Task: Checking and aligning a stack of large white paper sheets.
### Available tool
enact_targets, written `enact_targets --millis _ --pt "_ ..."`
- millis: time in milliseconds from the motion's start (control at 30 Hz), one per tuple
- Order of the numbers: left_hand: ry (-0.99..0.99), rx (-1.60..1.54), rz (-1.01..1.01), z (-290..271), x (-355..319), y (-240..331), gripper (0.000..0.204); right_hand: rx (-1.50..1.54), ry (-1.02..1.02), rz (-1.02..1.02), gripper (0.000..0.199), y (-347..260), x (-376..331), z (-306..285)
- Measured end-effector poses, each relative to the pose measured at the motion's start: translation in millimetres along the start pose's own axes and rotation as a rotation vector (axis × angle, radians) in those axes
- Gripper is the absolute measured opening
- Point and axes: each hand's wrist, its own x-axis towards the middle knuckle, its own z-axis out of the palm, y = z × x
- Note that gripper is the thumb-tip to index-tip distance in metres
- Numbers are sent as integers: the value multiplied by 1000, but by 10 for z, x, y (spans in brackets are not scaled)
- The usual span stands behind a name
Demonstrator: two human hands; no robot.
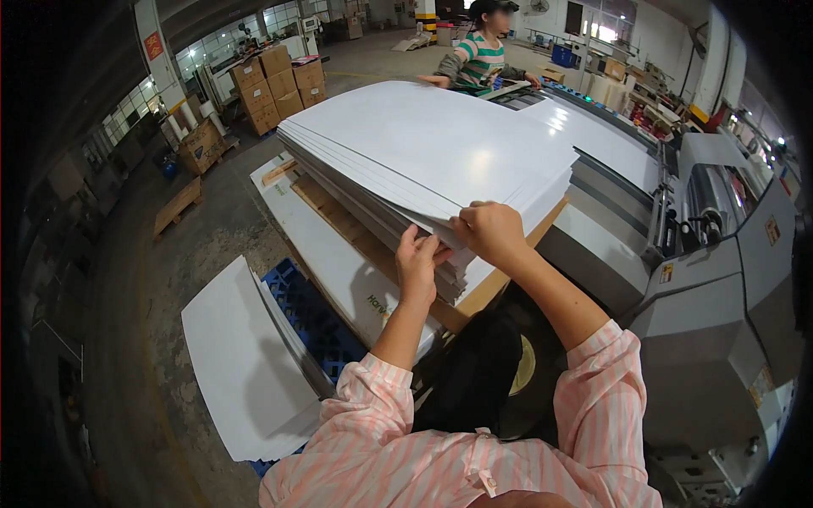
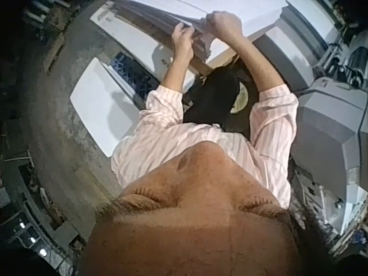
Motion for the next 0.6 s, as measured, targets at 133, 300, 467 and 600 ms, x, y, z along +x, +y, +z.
enact_targets --millis 133,300,467,600 --pt "47 84 17 145 -44 102 60 -315 370 -573 17 108 -29 -32" --pt "88 212 87 142 -19 89 35 -90 391 -513 10 80 -30 -88" --pt "-94 102 -28 12 -1 -5 21 225 221 -145 15 208 221 -255" --pt "-89 296 6 68 -86 74 21 216 382 -12 12 85 206 -370"
